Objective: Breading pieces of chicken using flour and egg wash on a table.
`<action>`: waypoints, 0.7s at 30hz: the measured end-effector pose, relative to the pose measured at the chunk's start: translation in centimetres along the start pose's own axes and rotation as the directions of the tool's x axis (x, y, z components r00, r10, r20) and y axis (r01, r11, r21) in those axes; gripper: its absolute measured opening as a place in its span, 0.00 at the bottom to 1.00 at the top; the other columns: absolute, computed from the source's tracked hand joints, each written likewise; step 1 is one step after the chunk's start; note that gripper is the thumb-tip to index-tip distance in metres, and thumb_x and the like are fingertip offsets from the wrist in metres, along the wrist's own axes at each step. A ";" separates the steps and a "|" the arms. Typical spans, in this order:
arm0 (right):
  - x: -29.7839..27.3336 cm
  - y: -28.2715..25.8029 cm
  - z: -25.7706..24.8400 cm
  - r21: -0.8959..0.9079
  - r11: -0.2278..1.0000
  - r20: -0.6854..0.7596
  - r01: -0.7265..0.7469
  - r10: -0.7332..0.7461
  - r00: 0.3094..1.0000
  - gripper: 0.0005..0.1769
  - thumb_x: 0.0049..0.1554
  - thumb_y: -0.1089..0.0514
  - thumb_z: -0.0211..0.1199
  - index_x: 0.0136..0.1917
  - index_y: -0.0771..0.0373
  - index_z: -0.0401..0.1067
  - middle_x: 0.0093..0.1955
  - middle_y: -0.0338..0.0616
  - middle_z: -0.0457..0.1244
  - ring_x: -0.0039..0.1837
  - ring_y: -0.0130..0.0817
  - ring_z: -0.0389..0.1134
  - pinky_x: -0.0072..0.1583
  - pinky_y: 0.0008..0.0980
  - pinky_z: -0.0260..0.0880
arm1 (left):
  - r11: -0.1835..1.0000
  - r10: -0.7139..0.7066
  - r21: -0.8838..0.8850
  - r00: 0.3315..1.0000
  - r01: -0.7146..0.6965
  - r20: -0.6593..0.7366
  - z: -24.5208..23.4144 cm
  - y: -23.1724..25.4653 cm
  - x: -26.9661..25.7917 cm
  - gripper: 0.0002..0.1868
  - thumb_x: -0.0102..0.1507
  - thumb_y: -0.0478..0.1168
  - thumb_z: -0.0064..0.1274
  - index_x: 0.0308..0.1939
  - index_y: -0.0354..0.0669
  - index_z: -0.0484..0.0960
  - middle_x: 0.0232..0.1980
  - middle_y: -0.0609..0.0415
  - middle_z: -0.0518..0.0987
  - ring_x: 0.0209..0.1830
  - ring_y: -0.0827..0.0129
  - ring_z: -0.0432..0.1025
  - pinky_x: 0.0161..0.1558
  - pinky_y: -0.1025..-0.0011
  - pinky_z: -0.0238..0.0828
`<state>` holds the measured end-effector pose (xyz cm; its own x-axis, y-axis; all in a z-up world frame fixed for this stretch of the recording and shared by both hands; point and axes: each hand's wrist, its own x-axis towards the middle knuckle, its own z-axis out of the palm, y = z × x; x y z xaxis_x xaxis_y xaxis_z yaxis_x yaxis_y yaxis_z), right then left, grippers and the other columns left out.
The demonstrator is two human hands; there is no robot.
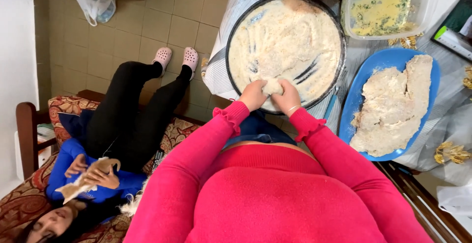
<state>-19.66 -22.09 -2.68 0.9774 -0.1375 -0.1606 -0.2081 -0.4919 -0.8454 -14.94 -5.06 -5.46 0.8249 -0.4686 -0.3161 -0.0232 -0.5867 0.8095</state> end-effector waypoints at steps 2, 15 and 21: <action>0.7 -3.0 -1.8 0.092 0.993 0.025 -0.069 0.067 0.997 0.24 0.48 0.62 0.67 0.58 0.67 0.72 0.53 0.58 0.68 0.55 0.55 0.70 0.57 0.44 0.70 | 0.997 0.071 -0.011 0.996 -0.072 -0.057 -2.6 2.6 -0.7 0.22 0.53 0.36 0.63 0.51 0.36 0.82 0.44 0.35 0.82 0.46 0.40 0.77 0.48 0.55 0.74; 8.6 -10.9 -0.1 -0.569 0.715 0.180 0.406 -0.374 0.910 0.32 0.59 0.50 0.63 0.72 0.68 0.63 0.77 0.55 0.57 0.79 0.50 0.54 0.76 0.54 0.51 | 0.979 -0.104 -0.201 0.944 0.041 -0.313 -8.0 0.1 -0.7 0.21 0.61 0.24 0.48 0.57 0.39 0.80 0.50 0.42 0.80 0.49 0.55 0.78 0.53 0.67 0.75; 10.0 -9.2 1.6 -0.623 0.657 0.305 0.424 -0.295 0.905 0.50 0.57 0.37 0.63 0.80 0.70 0.53 0.83 0.55 0.48 0.84 0.47 0.44 0.78 0.62 0.39 | 0.969 -0.090 -0.248 0.904 -0.019 -0.418 -11.1 1.1 -0.6 0.23 0.58 0.21 0.47 0.57 0.36 0.78 0.51 0.44 0.76 0.52 0.56 0.76 0.53 0.67 0.74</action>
<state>-7.87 -17.61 2.65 0.9577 0.2830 -0.0510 0.2547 -0.9171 -0.3067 -9.15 1.94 1.09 0.9839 -0.0951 -0.1514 0.1022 -0.3957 0.9127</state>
